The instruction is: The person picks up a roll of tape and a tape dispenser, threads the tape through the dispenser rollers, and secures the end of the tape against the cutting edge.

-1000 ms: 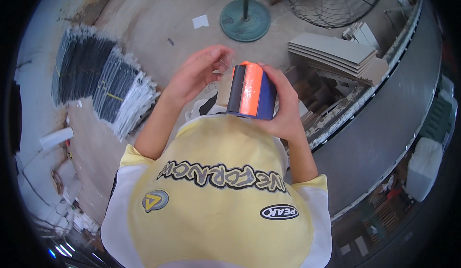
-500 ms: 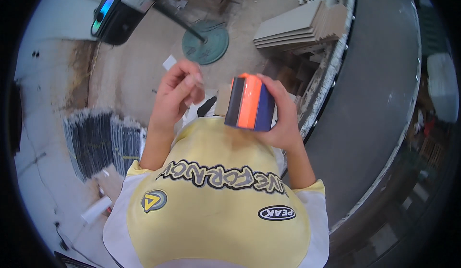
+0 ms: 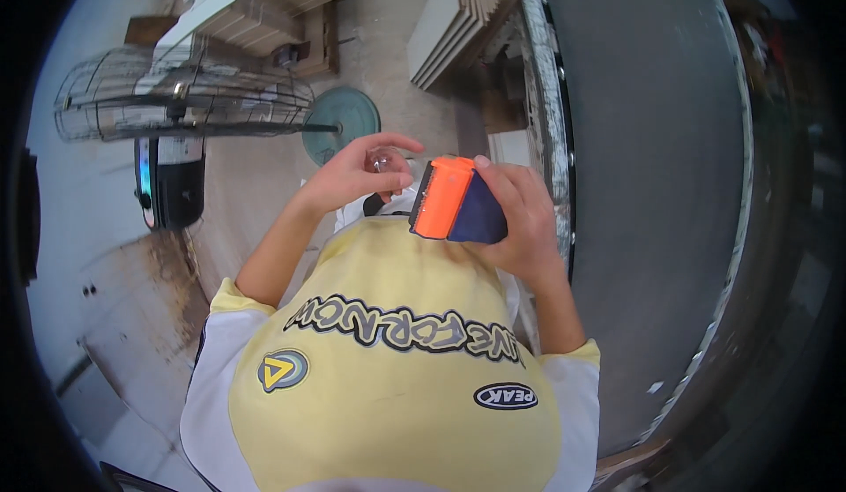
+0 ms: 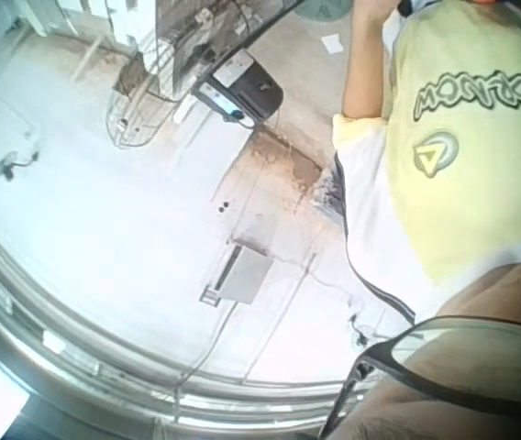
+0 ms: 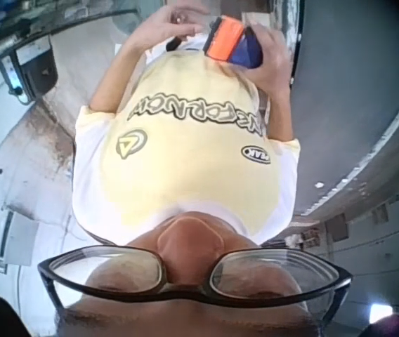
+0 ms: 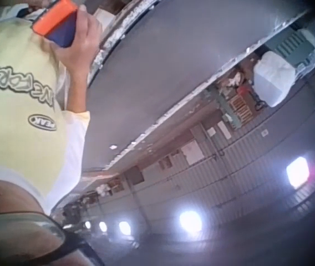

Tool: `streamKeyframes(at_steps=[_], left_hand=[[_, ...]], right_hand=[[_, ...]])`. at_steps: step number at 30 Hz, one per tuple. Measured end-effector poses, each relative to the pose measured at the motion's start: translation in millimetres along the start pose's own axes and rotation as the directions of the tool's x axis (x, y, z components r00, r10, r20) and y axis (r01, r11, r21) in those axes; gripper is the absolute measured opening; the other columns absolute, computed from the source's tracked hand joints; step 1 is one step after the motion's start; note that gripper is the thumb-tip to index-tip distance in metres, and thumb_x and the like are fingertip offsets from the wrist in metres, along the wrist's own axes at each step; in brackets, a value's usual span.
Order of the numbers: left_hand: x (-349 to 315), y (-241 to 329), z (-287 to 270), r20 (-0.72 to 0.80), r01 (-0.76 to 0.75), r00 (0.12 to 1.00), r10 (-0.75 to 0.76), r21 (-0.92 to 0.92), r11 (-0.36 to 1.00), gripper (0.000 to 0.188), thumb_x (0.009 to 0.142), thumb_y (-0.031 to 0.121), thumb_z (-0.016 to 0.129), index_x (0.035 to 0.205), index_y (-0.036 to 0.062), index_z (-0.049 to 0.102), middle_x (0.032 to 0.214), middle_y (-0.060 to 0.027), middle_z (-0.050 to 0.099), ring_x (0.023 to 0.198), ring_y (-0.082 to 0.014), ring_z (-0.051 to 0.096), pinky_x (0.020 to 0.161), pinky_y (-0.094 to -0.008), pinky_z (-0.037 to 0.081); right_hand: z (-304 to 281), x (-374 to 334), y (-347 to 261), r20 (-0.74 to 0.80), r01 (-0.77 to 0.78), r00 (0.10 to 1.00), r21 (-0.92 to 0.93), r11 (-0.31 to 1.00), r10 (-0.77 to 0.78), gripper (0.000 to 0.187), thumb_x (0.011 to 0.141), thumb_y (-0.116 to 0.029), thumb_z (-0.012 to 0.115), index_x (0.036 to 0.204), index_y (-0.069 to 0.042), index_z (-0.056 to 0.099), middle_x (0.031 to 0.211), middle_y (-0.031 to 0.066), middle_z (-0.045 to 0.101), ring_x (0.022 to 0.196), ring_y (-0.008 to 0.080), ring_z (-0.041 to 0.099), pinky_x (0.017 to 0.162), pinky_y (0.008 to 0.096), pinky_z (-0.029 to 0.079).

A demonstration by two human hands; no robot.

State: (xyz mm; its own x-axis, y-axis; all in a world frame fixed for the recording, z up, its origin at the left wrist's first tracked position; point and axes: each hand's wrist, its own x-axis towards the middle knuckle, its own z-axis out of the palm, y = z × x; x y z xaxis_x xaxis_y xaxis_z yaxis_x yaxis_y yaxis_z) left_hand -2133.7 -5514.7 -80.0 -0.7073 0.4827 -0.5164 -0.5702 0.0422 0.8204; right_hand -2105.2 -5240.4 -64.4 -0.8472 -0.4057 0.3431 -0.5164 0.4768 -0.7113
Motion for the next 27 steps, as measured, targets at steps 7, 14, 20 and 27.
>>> streamKeyframes(at_steps=[7, 14, 20, 27], left_hand=[[49, -38, -16, 0.165, 0.193, 0.967, -0.195, 0.027, 0.981, 0.026, 0.097, 0.031, 0.065, 0.097, 0.0057, 0.07, 0.09, 0.0023, 0.066, 0.075, -0.006, 0.054, 0.069, -0.0236, 0.05], [122, -103, 26, 0.434, 0.064, 0.859, -0.272, 0.436, 0.898, 0.03, 0.096, 0.032, 0.064, 0.09, 0.0045, 0.073, 0.075, 0.0026, 0.062, 0.069, -0.008, 0.053, 0.066, -0.0243, 0.046], [174, -104, 139, 0.632, -0.308, 0.751, -0.192, 0.592, 0.745, 0.031, 0.092, 0.035, 0.066, 0.091, 0.0059, 0.076, 0.076, -0.0047, 0.068, 0.075, -0.0131, 0.062, 0.068, -0.0304, 0.05], [159, -151, 316, 0.865, -0.852, 0.488, -0.119, 0.501, 0.151, 0.031, 0.089, 0.04, 0.065, 0.09, 0.0103, 0.074, 0.088, -0.0115, 0.071, 0.085, -0.0354, 0.067, 0.076, -0.0442, 0.053]], right_hand=[[45, -47, -29, -0.147, -0.321, 0.94, -0.07, 0.944, 0.309, 0.077, 0.062, -0.004, 0.077, 0.131, -0.007, 0.045, 0.119, 0.0193, 0.056, 0.106, 0.0423, 0.057, 0.093, 0.0478, 0.047], [120, -132, -66, -0.494, -0.758, 0.591, -0.07, 0.649, 0.637, 0.072, 0.064, -0.006, 0.075, 0.13, -0.005, 0.045, 0.125, 0.0221, 0.049, 0.11, 0.0438, 0.055, 0.094, 0.0468, 0.047], [157, -191, -101, -0.787, -0.914, 0.132, 0.138, 0.381, 0.603, 0.069, 0.069, -0.007, 0.078, 0.131, -0.006, 0.049, 0.126, 0.0225, 0.048, 0.113, 0.0422, 0.054, 0.093, 0.0465, 0.048], [177, -274, -103, -0.874, -0.93, -0.251, 0.337, 0.148, 0.416, 0.068, 0.074, -0.012, 0.079, 0.135, -0.006, 0.048, 0.127, 0.0244, 0.045, 0.11, 0.044, 0.055, 0.089, 0.0494, 0.05]])
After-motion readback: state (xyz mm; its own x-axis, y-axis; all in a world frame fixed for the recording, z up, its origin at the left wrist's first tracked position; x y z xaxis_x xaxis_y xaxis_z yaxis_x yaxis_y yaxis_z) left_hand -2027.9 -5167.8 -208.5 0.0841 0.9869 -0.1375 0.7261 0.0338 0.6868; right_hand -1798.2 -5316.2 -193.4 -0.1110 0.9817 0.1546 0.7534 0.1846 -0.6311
